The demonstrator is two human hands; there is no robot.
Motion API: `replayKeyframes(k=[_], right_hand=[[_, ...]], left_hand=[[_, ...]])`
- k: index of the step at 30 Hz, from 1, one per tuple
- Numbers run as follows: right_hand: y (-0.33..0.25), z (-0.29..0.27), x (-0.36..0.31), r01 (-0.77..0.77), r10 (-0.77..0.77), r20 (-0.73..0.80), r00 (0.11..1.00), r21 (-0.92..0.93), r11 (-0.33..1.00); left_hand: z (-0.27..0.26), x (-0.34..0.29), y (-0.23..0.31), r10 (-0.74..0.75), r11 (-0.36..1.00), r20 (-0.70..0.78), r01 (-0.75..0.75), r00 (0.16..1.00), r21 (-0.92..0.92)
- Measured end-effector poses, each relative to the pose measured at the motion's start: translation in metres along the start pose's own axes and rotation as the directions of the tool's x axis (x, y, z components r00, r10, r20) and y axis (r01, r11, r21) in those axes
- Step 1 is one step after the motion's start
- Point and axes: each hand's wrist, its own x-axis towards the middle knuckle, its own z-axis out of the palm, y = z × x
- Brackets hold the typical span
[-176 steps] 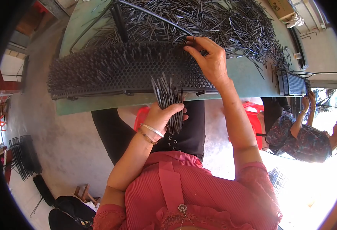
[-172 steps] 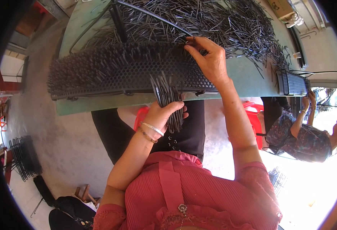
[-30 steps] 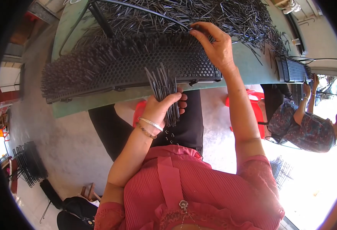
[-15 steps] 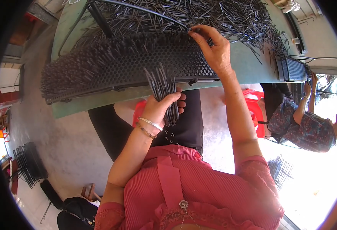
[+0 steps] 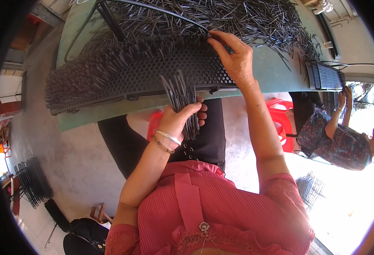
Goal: Inserting metal spikes into a perforated plastic base to assemble bird deterrent strips.
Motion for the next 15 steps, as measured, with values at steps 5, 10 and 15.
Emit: replayKeyframes(k=[5,10,15], right_hand=[[-0.0030,0.0052,-0.0025,-0.004,0.004,-0.047,0.999,-0.006,1.000],[-0.0055,0.0075,-0.0018,-0.015,0.006,-0.122,0.992,-0.070,0.997],[-0.0068,0.0040,-0.0030,0.036,-0.078,-0.152,0.985,-0.261,0.965]], left_hand=[[0.0004,0.0010,0.0001,-0.002,1.000,0.040,0.002,0.999,0.007],[-0.0019,0.0014,0.0038,0.014,1.000,-0.007,-0.014,1.000,0.015],[-0.0024,-0.0010,0.0010,0.020,0.999,0.020,-0.020,1.000,0.027]])
